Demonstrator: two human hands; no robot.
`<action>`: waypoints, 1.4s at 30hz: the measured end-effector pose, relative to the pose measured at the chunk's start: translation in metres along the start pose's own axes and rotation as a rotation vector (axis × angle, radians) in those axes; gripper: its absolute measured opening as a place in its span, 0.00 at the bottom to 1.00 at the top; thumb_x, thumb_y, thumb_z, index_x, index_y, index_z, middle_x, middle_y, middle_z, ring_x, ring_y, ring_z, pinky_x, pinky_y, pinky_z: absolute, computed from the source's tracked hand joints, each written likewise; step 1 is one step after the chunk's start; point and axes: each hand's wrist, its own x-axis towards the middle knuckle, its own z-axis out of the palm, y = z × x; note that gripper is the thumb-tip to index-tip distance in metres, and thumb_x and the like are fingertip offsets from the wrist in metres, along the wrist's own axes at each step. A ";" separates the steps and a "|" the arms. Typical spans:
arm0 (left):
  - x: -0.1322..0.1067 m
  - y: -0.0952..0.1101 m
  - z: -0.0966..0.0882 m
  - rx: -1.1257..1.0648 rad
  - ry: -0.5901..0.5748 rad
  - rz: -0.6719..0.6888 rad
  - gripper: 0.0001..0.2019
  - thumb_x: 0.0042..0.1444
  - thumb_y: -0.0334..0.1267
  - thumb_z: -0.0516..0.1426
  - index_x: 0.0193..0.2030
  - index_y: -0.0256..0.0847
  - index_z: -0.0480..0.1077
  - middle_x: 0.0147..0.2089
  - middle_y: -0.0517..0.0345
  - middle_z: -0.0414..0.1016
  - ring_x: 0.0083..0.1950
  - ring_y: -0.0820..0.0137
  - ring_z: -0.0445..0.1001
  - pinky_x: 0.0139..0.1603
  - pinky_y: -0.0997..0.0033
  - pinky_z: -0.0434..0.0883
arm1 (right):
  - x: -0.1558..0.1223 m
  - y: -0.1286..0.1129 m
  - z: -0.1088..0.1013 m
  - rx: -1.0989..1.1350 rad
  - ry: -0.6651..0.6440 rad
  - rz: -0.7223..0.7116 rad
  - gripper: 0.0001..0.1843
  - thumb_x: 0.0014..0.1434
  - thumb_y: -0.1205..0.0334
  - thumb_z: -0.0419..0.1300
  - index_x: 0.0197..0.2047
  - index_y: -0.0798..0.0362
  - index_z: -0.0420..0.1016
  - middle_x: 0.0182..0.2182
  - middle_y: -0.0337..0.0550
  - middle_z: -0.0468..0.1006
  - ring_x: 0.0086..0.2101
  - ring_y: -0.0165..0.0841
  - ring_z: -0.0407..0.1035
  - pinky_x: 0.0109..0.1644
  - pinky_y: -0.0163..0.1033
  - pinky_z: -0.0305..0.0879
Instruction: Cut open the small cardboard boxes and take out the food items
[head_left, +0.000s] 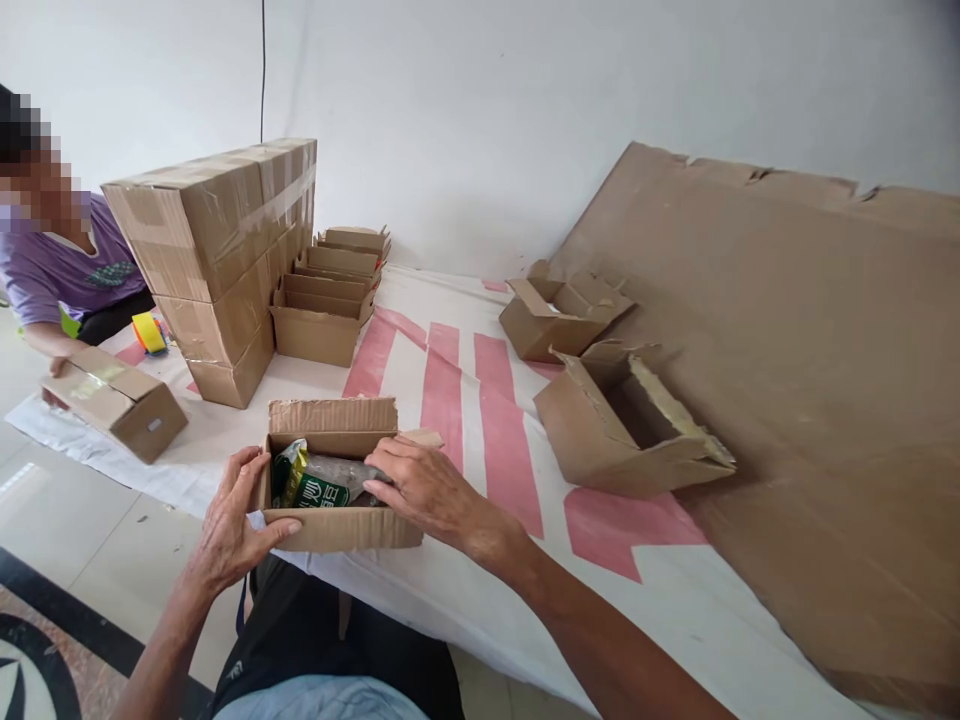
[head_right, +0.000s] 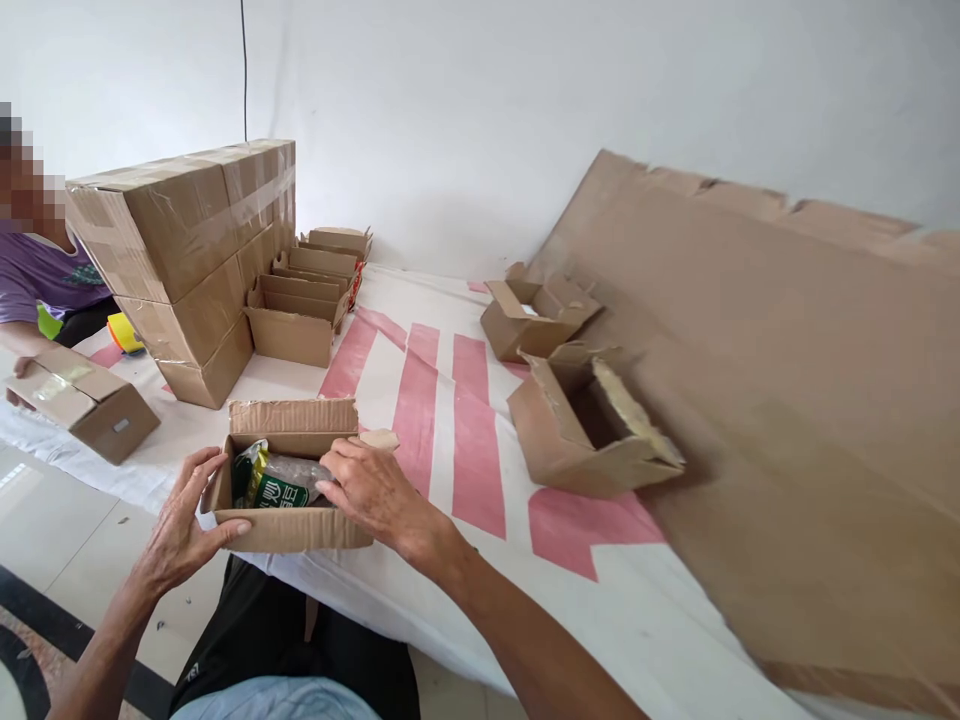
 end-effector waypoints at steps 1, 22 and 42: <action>0.000 0.000 0.001 -0.017 -0.004 -0.003 0.38 0.62 0.58 0.66 0.73 0.48 0.60 0.74 0.40 0.60 0.74 0.47 0.67 0.71 0.44 0.71 | 0.006 -0.002 0.001 0.029 -0.051 0.019 0.05 0.71 0.61 0.63 0.46 0.52 0.80 0.46 0.50 0.82 0.48 0.45 0.77 0.53 0.47 0.70; 0.008 -0.013 0.008 -0.256 -0.101 -0.031 0.55 0.50 0.60 0.74 0.78 0.48 0.53 0.79 0.36 0.52 0.81 0.40 0.54 0.78 0.32 0.58 | 0.039 -0.010 0.023 0.189 -0.338 0.214 0.18 0.67 0.53 0.67 0.57 0.51 0.78 0.57 0.54 0.81 0.60 0.50 0.73 0.62 0.47 0.64; 0.017 -0.016 0.005 -0.292 -0.101 -0.044 0.57 0.45 0.57 0.76 0.78 0.46 0.57 0.77 0.37 0.57 0.79 0.40 0.58 0.77 0.35 0.61 | 0.042 -0.005 0.042 0.570 -0.041 0.055 0.07 0.63 0.66 0.63 0.33 0.50 0.69 0.40 0.42 0.82 0.40 0.35 0.74 0.49 0.41 0.66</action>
